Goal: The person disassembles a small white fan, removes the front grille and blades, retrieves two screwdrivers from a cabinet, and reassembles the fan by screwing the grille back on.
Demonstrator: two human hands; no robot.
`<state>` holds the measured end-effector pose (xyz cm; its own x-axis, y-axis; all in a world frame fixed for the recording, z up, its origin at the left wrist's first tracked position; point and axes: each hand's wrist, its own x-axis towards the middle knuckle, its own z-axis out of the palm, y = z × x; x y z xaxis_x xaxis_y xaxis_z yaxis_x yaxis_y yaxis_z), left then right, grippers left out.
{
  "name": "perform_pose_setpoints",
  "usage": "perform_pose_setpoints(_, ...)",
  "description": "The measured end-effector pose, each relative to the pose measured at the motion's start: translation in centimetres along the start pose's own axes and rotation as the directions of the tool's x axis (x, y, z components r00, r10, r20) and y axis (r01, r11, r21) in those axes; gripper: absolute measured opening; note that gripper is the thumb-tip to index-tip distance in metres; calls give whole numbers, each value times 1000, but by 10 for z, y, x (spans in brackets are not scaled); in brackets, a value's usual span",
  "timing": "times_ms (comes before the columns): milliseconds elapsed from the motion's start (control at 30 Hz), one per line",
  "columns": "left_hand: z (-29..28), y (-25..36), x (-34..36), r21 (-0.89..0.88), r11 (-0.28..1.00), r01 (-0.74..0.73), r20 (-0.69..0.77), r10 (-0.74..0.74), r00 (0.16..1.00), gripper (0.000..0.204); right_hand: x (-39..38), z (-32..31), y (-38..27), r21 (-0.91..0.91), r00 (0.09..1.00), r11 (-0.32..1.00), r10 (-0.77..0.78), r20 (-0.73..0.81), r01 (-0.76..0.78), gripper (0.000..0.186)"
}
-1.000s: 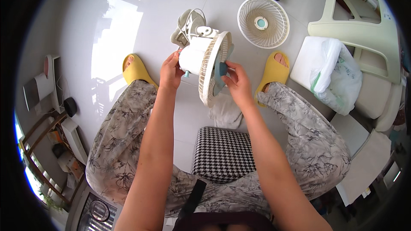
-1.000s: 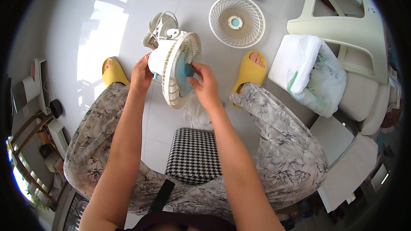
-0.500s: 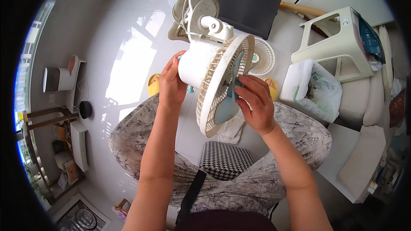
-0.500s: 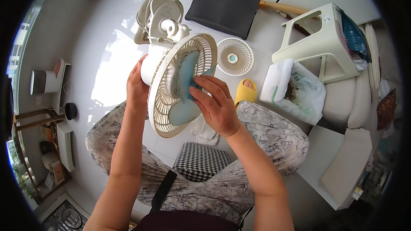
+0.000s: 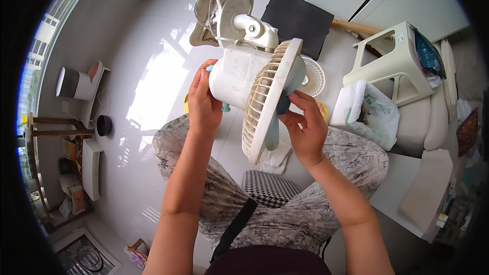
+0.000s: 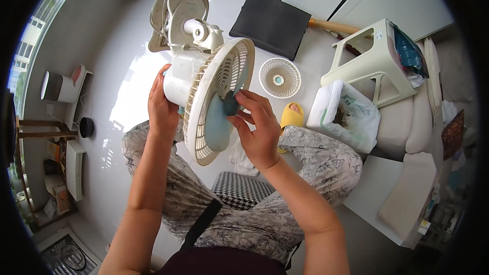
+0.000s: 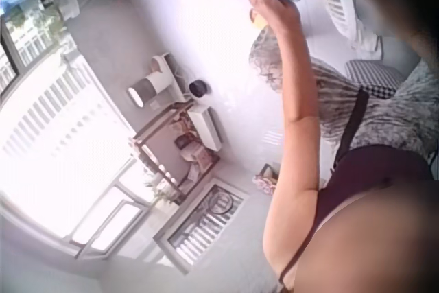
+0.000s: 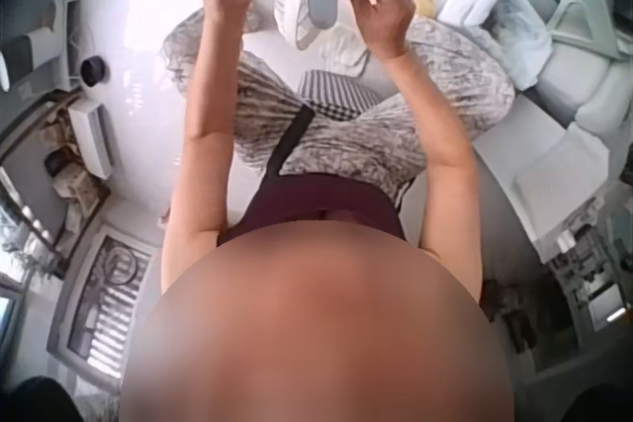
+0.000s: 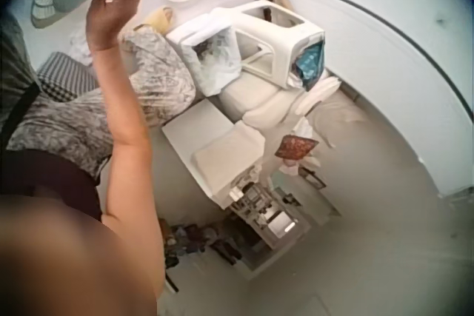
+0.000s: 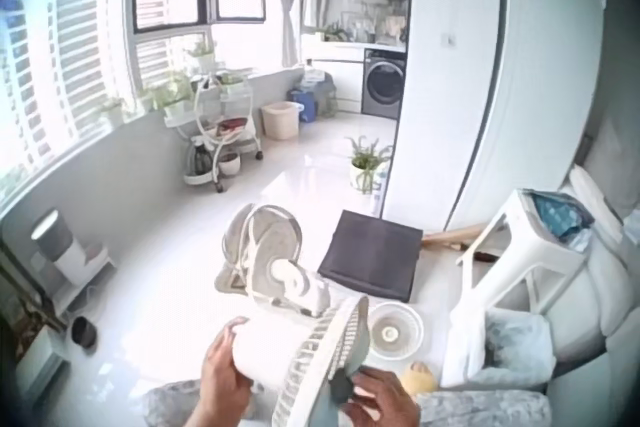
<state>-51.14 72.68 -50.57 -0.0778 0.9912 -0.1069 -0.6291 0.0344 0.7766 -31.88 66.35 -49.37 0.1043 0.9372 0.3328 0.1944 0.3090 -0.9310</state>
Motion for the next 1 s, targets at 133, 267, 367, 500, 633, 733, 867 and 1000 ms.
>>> perform_pose_setpoints(133,-5,4,1,-22,998,-56,59,57,997,27,7,-1,-1,171,921,906,373,113,-388,34)
perform_pose_setpoints(267,-1,12,3,-17,997,-72,123,74,990,27,8,-1,-5,487,701,529,650,295,-695,29)
perform_pose_setpoints(367,2,18,3,12,997,-77,167,74,983,26,9,0,-4,543,537,286,751,384,-789,25)
perform_pose_setpoints(500,3,14,3,7,997,-82,193,79,978,25,2,-2,12,604,421,41,754,504,-796,26)
perform_pose_setpoints(633,3,13,5,2,995,-96,201,93,975,26,0,-5,10,603,394,-19,740,545,-797,28)
perform_pose_setpoints(733,-1,17,6,-5,994,-108,166,107,980,27,8,-5,-7,575,377,-4,751,541,-818,29)
perform_pose_setpoints(867,-2,22,7,1,990,-140,121,139,983,27,9,-10,-7,557,508,149,644,572,-817,32)
perform_pose_setpoints(1000,-1,22,3,-25,991,-130,108,132,985,26,3,-8,0,577,673,369,542,503,-728,39)
